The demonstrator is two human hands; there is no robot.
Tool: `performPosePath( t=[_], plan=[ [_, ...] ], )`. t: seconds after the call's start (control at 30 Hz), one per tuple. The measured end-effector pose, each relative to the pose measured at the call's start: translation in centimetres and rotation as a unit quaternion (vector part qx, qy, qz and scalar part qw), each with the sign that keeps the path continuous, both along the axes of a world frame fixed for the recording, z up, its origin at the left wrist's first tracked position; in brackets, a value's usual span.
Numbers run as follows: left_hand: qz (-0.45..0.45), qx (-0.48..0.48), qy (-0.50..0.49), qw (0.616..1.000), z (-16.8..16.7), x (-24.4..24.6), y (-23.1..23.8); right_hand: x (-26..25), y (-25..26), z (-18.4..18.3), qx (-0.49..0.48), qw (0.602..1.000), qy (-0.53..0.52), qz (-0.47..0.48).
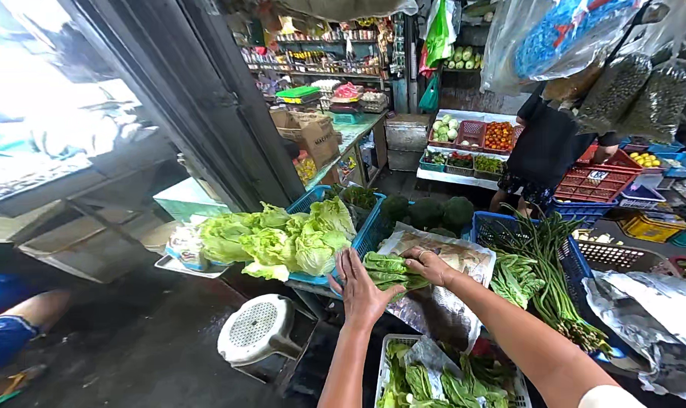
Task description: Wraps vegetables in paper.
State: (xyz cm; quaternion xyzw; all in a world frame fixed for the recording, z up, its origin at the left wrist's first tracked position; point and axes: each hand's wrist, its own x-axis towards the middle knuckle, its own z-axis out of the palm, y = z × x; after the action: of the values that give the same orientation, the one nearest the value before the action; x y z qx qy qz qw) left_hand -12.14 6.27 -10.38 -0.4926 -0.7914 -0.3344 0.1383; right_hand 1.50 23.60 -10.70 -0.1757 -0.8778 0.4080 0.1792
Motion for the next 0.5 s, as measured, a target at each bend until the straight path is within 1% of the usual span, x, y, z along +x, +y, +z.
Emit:
performPosePath(
  t=[0.03, 0.07, 0.13, 0.17, 0.2, 0.27, 0.37, 0.43, 0.5],
  plan=[
    [-0.024, -0.009, 0.033, 0.999, 0.9, 1.1, -0.3, 0.0, -0.1, 0.2, 0.010, 1.000, -0.007, 0.001],
    [-0.061, -0.048, 0.061, 0.995, 1.9, 2.4, -0.3, 0.0, -0.3, 0.6, 0.016, 1.000, -0.019, -0.001],
    [-0.125, -0.186, 0.102, 0.969, 3.3, 4.6, 0.9, 0.0, -0.6, 1.0, 0.009, 0.999, -0.041, -0.020],
    [-0.138, -0.243, 0.110, 0.954, 3.2, 5.1, 1.9, -0.1, -0.6, 1.0, -0.001, 0.998, -0.051, -0.032],
    [-0.144, -0.265, 0.110, 0.947, 2.5, 5.2, 2.8, 0.0, -0.7, 1.1, -0.024, 0.997, -0.057, -0.044],
    [-0.147, -0.256, 0.096, 0.950, 1.1, 5.1, 3.9, 0.7, -0.6, 1.4, -0.090, 0.994, -0.035, -0.048],
    [-0.143, -0.255, 0.079, 0.953, 0.8, 4.7, 4.2, 3.3, 0.1, 2.2, -0.183, 0.981, 0.025, -0.067],
    [-0.153, -0.244, 0.092, 0.953, 0.4, 4.2, 4.2, 6.3, 0.8, 3.3, -0.198, 0.974, 0.047, -0.097],
    [-0.163, -0.229, 0.093, 0.955, 0.0, 3.8, 4.3, 10.1, 2.0, 4.4, -0.169, 0.976, 0.048, -0.126]
  ],
)
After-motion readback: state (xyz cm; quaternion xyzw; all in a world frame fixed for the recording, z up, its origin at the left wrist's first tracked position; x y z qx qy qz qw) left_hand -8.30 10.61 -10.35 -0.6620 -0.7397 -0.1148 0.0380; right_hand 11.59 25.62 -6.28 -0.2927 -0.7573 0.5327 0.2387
